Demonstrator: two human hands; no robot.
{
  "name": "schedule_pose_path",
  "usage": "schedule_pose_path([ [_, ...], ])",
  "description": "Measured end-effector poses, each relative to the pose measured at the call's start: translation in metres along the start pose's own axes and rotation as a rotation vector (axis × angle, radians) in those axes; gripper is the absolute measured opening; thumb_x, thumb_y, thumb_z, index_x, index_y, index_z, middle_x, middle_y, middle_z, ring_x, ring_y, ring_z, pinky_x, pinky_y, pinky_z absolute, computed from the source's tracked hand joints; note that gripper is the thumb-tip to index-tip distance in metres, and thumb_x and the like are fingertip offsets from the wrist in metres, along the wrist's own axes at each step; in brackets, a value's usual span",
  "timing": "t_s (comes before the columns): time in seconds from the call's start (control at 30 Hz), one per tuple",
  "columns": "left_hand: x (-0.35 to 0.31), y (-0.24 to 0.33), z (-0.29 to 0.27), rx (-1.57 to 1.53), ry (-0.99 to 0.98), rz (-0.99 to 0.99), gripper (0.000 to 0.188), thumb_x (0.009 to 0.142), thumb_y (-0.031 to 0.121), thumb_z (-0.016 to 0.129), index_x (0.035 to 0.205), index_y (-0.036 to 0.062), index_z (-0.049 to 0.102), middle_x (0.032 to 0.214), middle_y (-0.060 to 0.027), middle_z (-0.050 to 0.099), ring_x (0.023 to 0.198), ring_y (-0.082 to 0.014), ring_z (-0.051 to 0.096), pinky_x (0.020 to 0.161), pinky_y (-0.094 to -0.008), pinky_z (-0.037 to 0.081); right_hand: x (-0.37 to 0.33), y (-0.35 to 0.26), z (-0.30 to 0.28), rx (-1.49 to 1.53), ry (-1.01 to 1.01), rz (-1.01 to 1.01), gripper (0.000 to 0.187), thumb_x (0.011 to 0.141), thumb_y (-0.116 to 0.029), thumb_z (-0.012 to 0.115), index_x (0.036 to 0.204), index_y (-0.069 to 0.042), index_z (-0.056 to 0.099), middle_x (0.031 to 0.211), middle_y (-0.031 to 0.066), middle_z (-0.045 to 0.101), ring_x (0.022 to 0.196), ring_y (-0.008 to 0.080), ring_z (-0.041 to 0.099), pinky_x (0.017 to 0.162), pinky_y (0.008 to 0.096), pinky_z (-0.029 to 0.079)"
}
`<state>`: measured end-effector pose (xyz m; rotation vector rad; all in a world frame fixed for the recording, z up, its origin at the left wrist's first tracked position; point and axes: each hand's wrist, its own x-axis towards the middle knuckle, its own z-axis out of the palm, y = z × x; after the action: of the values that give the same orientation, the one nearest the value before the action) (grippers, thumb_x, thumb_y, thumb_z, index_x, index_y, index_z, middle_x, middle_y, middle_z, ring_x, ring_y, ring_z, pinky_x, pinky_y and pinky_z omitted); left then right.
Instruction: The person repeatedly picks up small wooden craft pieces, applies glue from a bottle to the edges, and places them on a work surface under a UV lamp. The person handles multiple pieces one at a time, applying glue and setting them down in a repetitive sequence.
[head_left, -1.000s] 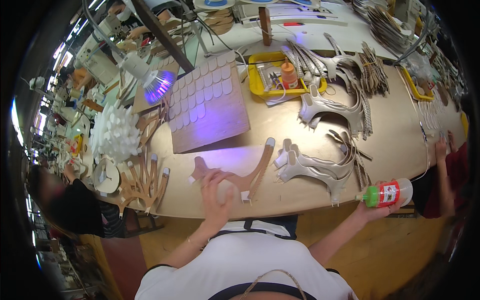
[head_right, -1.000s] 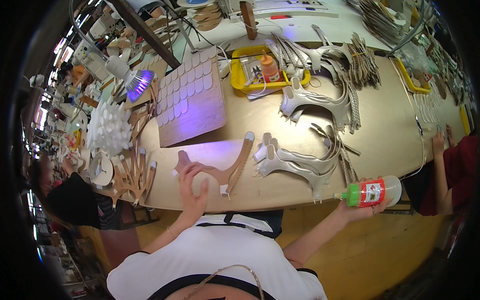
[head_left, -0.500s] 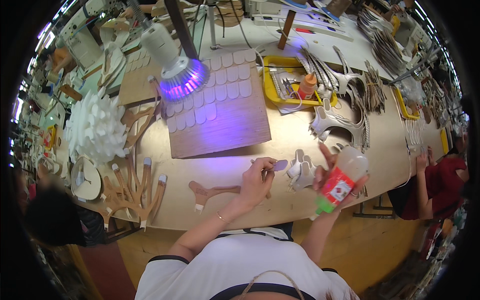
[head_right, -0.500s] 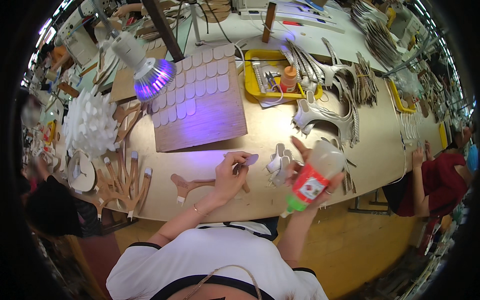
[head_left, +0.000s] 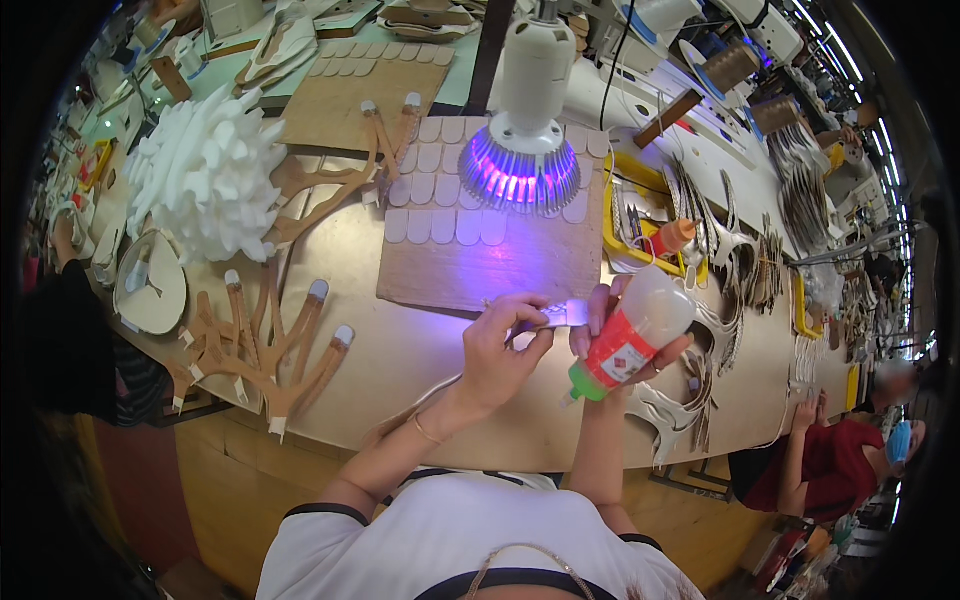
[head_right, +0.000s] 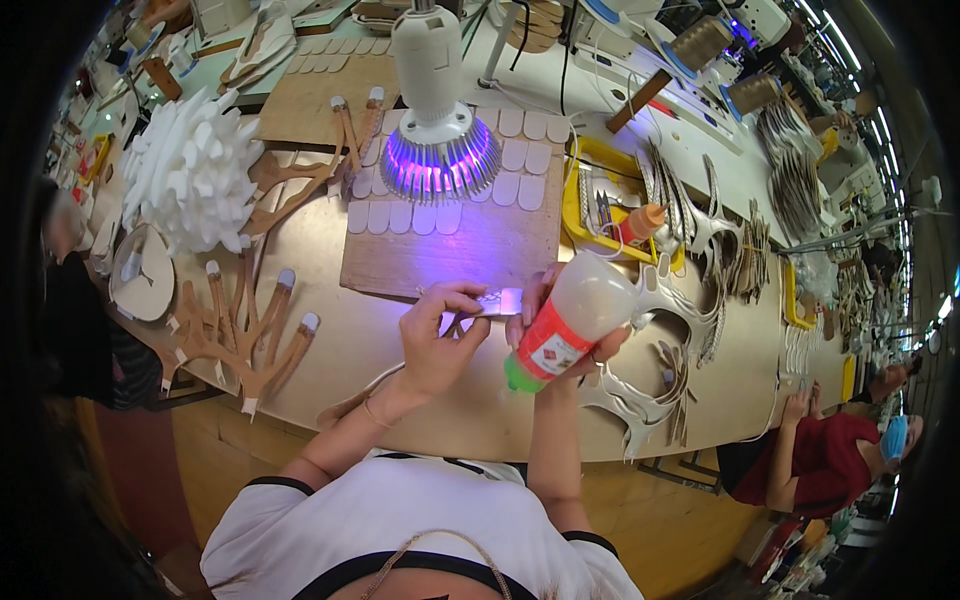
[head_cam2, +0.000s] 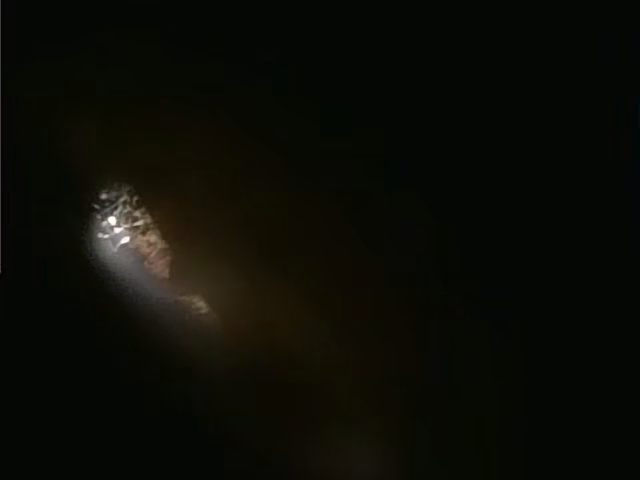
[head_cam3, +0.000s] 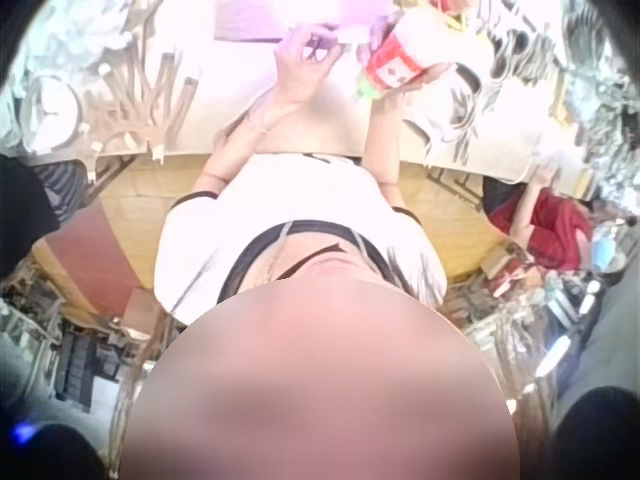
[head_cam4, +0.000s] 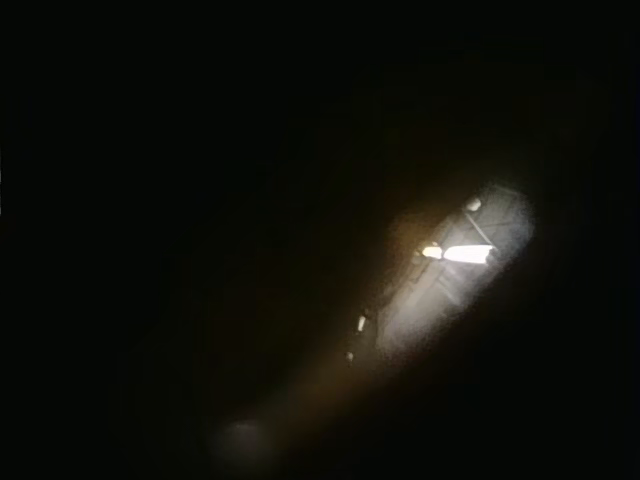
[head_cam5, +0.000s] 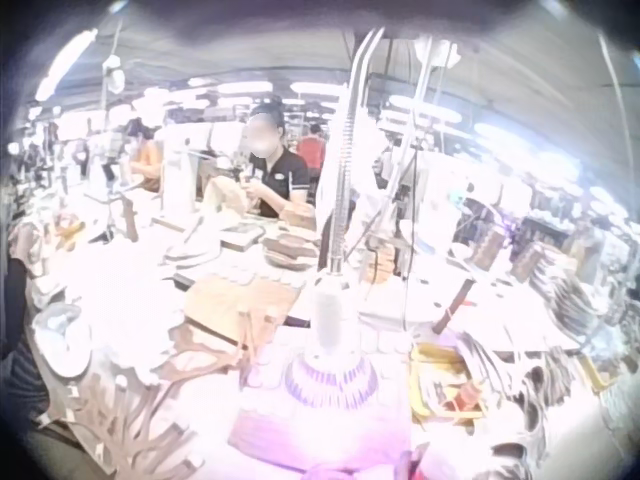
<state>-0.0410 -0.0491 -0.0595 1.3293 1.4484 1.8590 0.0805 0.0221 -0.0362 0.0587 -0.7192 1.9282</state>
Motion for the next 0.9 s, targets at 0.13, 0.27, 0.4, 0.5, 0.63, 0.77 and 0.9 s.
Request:
schedule_pose_path([
  [0.13, 0.016, -0.018, -0.007, -0.114, 0.028, -0.256, 0.021, 0.075, -0.008, 0.068, 0.091, -0.0003, 0.057, 0.1, -0.0101, 0.062, 0.087, -0.0127, 0.061, 0.07, -0.0248, 0.052, 0.026, 0.023, -0.006, 0.061, 0.035, -0.055, 0.085, 0.077, -0.07, 0.054, 0.116, 0.005, 0.043, 0.095, 0.0137, 0.051, 0.07, 0.0218, 0.052, 0.051, 0.0335, 0.049],
  [0.27, 0.032, -0.038, -0.015, -0.107, 0.113, -0.048, 0.02, 0.075, -0.003, 0.069, 0.093, 0.0003, 0.061, 0.098, -0.0126, 0.064, 0.087, -0.0217, 0.064, 0.072, -0.029, 0.054, 0.047, 0.041, -0.01, 0.024, 0.016, -0.082, 0.08, 0.082, -0.068, 0.049, 0.122, 0.001, 0.043, 0.103, 0.0152, 0.053, 0.071, 0.0229, 0.051, 0.047, 0.0333, 0.046],
  [0.4, 0.037, -0.044, -0.025, 0.021, 0.076, 0.023, 0.019, 0.079, -0.002, 0.067, 0.097, 0.0, 0.061, 0.098, -0.0135, 0.064, 0.089, -0.0245, 0.064, 0.075, -0.0317, 0.052, 0.052, 0.049, -0.014, 0.095, 0.072, -0.047, 0.083, 0.078, -0.07, 0.052, 0.117, 0.004, 0.044, 0.092, 0.0145, 0.054, 0.069, 0.0227, 0.055, 0.048, 0.0337, 0.049],
  [0.5, 0.037, -0.043, -0.026, 0.081, 0.078, 0.019, 0.018, 0.081, -0.002, 0.065, 0.099, 0.0004, 0.062, 0.099, -0.0144, 0.064, 0.088, -0.0264, 0.064, 0.075, -0.0328, 0.052, 0.053, 0.051, -0.017, 0.039, 0.117, -0.063, 0.082, 0.08, -0.068, 0.052, 0.119, 0.003, 0.043, 0.093, 0.0153, 0.055, 0.07, 0.024, 0.056, 0.049, 0.0354, 0.05],
  [0.63, 0.039, -0.044, -0.023, 0.183, 0.108, 0.061, 0.017, 0.081, -0.003, 0.064, 0.098, -0.0011, 0.063, 0.094, -0.0135, 0.065, 0.086, -0.0244, 0.065, 0.077, -0.0313, 0.051, 0.053, 0.052, -0.018, 0.137, 0.063, -0.044, 0.081, 0.08, -0.068, 0.051, 0.121, 0.001, 0.042, 0.092, 0.0175, 0.055, 0.069, 0.0264, 0.056, 0.051, 0.0387, 0.05],
  [0.77, 0.036, -0.044, -0.022, 0.226, 0.118, 0.084, 0.02, 0.082, -0.002, 0.063, 0.101, 0.0021, 0.063, 0.097, -0.0135, 0.065, 0.084, -0.0295, 0.065, 0.07, -0.0346, 0.053, 0.051, 0.051, -0.015, 0.148, 0.124, -0.051, 0.081, 0.081, -0.068, 0.05, 0.123, 0.001, 0.041, 0.091, 0.019, 0.055, 0.066, 0.0279, 0.056, 0.052, 0.0406, 0.05],
  [0.9, 0.031, -0.044, -0.019, 0.225, 0.106, 0.051, 0.019, 0.082, -0.003, 0.062, 0.1, 0.0018, 0.062, 0.094, -0.0144, 0.065, 0.078, -0.0304, 0.065, 0.066, -0.0362, 0.052, 0.05, 0.049, -0.011, 0.098, 0.12, -0.047, 0.08, 0.082, -0.067, 0.049, 0.123, 0.001, 0.041, 0.093, 0.0181, 0.054, 0.067, 0.0277, 0.056, 0.052, 0.0411, 0.05],
])
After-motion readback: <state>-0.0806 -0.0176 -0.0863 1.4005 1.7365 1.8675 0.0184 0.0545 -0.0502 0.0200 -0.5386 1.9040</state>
